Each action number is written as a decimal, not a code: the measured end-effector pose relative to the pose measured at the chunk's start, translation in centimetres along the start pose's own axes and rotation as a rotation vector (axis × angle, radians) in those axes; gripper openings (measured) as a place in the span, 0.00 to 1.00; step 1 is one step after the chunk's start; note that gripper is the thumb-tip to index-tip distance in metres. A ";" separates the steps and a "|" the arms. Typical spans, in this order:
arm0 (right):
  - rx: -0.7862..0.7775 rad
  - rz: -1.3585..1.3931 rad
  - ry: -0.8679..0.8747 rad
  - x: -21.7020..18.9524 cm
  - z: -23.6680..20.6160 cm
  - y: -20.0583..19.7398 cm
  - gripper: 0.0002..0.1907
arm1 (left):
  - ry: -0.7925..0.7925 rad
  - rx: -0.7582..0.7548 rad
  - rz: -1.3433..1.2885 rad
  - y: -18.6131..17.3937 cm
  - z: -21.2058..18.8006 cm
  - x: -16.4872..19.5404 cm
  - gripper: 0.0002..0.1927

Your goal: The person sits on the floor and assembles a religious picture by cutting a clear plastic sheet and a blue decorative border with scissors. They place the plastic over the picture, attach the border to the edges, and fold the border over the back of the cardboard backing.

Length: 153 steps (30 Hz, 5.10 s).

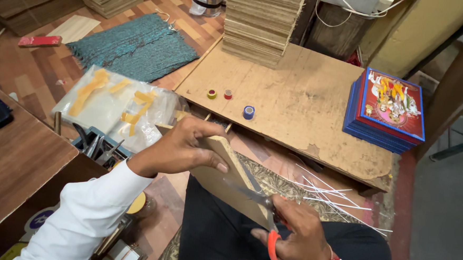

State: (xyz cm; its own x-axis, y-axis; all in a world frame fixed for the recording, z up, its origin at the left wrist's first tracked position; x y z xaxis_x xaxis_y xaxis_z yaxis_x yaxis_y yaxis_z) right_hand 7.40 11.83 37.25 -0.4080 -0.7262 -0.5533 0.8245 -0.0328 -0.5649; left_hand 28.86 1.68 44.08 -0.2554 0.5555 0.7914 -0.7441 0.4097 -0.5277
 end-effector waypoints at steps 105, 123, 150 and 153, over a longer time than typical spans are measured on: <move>-0.065 0.005 -0.076 -1.5 5.3 -0.1 0.44 | 0.101 0.152 0.316 1.8 -0.9 0.9 0.22; 0.011 0.036 -0.236 -3.3 5.3 -1.9 0.50 | 0.131 0.120 0.304 3.1 0.8 2.5 0.24; -0.781 -0.447 0.708 33.9 -13.8 11.0 0.14 | 0.068 0.213 0.139 -0.4 8.5 1.3 0.12; -1.162 -0.523 0.504 36.0 -15.8 14.4 0.18 | 0.126 0.282 0.197 0.8 11.7 0.5 0.13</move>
State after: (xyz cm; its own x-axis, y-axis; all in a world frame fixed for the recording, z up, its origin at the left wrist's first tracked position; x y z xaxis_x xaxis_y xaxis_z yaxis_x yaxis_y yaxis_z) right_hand -1.59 -3.91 -0.47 -0.8701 -0.4730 -0.1385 -0.1670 0.5474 -0.8200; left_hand 20.95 -6.17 47.68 -0.3461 0.6958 0.6294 -0.8337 0.0796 -0.5465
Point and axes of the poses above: each hand's wrist, its own z-axis towards the middle knuckle, its own y-axis out of the palm, x = y × z, the point moved 8 cm from there along z, towards the middle knuckle, and after that the axes turned 6 degrees about z, right-handed, at the moved point
